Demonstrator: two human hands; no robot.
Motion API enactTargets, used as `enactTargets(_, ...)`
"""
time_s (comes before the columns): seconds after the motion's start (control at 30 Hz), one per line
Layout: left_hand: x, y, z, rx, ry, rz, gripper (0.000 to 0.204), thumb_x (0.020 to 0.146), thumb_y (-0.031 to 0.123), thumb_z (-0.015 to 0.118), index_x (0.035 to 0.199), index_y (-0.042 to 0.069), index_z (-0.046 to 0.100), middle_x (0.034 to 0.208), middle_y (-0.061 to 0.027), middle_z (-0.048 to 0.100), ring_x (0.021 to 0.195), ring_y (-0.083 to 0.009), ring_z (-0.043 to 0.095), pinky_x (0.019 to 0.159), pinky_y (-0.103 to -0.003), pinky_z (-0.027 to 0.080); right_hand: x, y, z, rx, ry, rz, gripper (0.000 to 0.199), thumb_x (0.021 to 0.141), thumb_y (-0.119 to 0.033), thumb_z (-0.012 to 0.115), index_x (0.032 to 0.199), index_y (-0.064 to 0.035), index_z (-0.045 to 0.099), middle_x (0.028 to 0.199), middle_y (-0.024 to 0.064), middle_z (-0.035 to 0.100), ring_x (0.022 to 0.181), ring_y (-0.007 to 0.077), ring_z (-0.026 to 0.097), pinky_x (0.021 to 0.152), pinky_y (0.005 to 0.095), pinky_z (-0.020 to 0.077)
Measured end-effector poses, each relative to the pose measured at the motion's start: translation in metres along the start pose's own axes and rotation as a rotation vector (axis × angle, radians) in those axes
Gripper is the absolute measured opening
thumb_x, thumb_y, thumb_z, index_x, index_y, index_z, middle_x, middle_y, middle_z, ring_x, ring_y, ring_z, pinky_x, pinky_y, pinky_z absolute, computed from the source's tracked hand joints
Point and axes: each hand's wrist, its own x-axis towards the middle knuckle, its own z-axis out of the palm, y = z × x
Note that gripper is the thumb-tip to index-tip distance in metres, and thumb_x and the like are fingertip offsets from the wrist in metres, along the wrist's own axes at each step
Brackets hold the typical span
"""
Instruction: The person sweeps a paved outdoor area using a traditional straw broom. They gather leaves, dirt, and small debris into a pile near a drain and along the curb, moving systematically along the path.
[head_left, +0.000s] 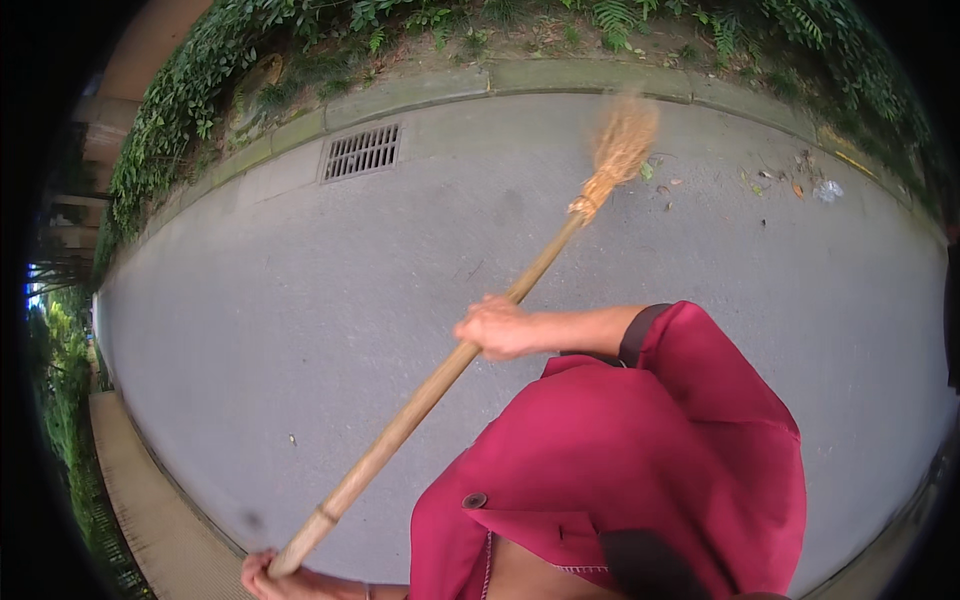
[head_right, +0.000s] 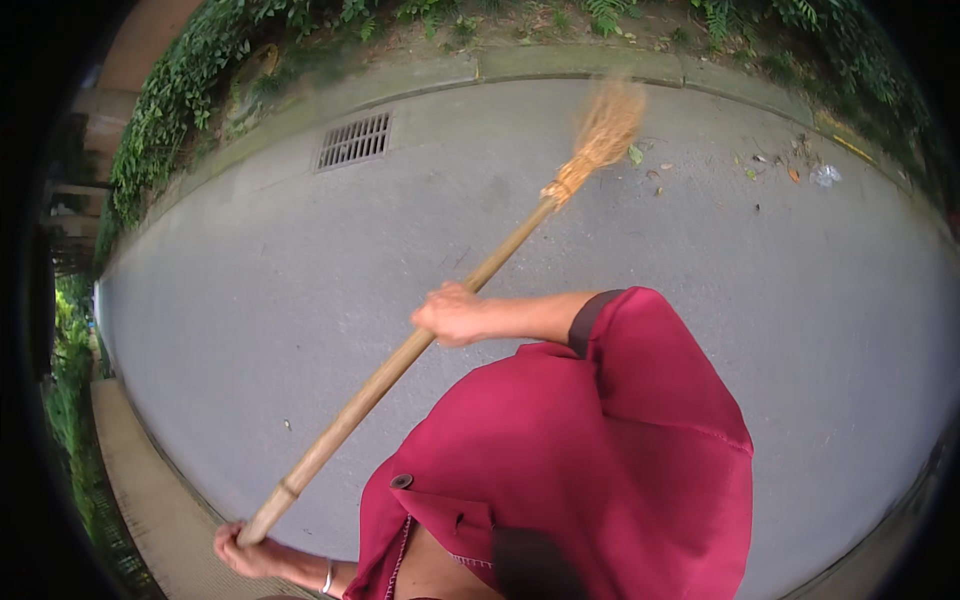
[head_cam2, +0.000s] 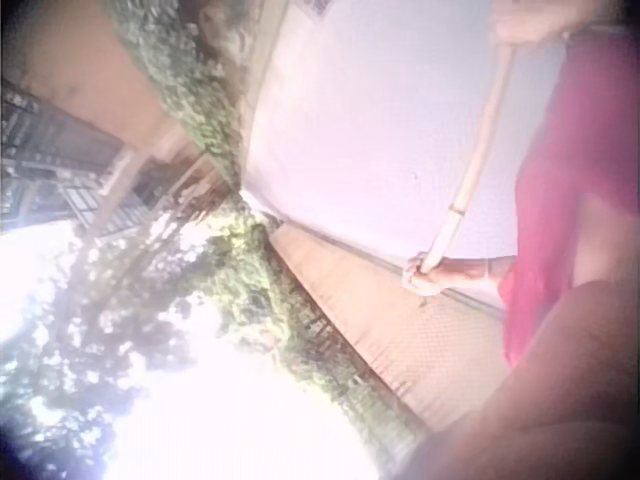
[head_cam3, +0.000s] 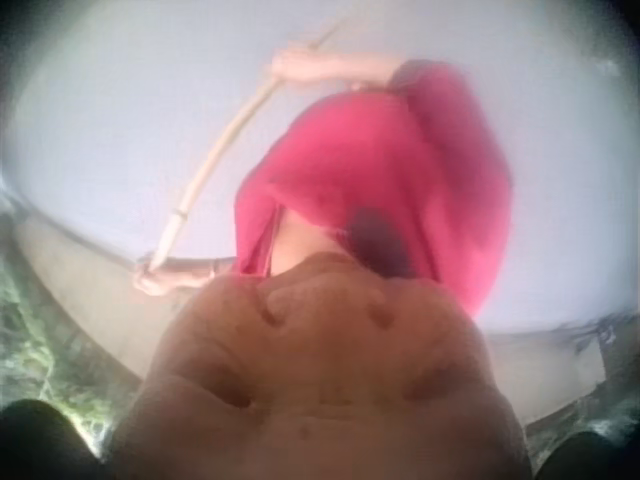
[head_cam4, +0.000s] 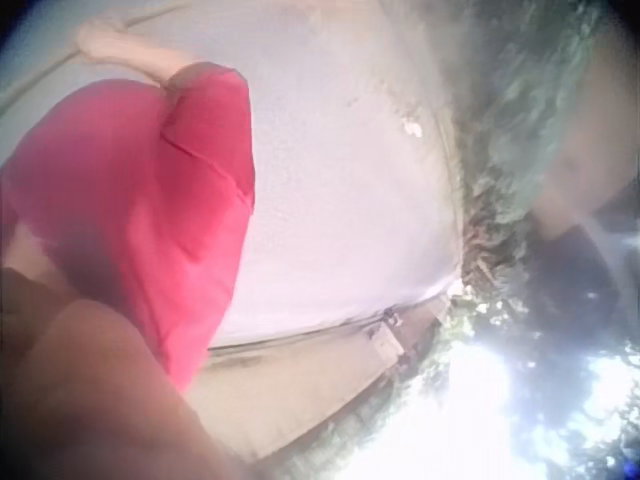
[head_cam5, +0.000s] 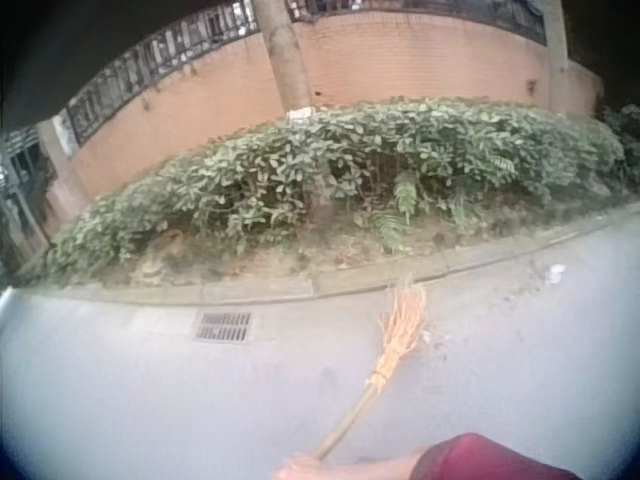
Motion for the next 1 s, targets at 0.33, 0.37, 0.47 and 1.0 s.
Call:
enactTargets(0.33, -0.184, -0.048, -0.001, -0.04, -0.249, -0.477, 0.012, 0.066, -0.002, 0.037, 0.061, 0.003, 0.046, 0.059, -0.0041, 0.047, 0.054, -0.011, 0.041, 0.05, -0.023, 0.035, -0.155, 0.074, 0.096, -0.068, -0.315, 0.36, 0.012, 0.065, -0.01, 0.053, 0.077, -0.0079, 0.057, 0.075, 0.016, 0.057, 0.075, 0.034, 0.055, 0.063, 0.0426, 0.0431)
enactTargets(0.37, -0.206, -0.053, -0.013, -0.087, -0.267, -0.576, 0.012, 0.067, -0.002, 0.037, 0.061, 0.003, 0.046, 0.06, -0.004, 0.047, 0.054, -0.0109, 0.041, 0.05, -0.023, 0.035, -0.171, 0.076, 0.089, -0.154, -0.375, 0.374, 0.012, 0.066, -0.01, 0.053, 0.077, -0.0081, 0.058, 0.075, 0.0152, 0.058, 0.075, 0.0332, 0.056, 0.063, 0.0426, 0.0432)
enactTargets(0.47, -0.218, -0.058, -0.078, -0.031, -0.119, -0.643, 0.013, 0.069, 0.0, 0.036, 0.062, 0.004, 0.047, 0.06, -0.0036, 0.046, 0.055, -0.0109, 0.041, 0.05, -0.023, 0.035, -0.176, 0.014, 0.075, -0.215, -0.436, 0.381, 0.012, 0.064, -0.009, 0.053, 0.075, -0.0082, 0.058, 0.074, 0.0137, 0.058, 0.076, 0.0314, 0.056, 0.063, 0.0424, 0.0435)
enactTargets(1.0, -0.149, 0.308, -0.289, 1.28, 0.429, 0.837, 0.037, 0.079, 0.027, 0.051, 0.052, 0.003, 0.043, 0.055, -0.0054, 0.042, 0.048, -0.0154, 0.041, 0.045, -0.029, 0.036, -0.136, -0.275, 0.134, 0.502, -0.251, -0.709, 0.009, 0.056, -0.006, 0.053, 0.062, -0.0053, 0.047, 0.06, 0.0129, 0.053, 0.064, 0.0338, 0.054, 0.055, 0.045, 0.0398)
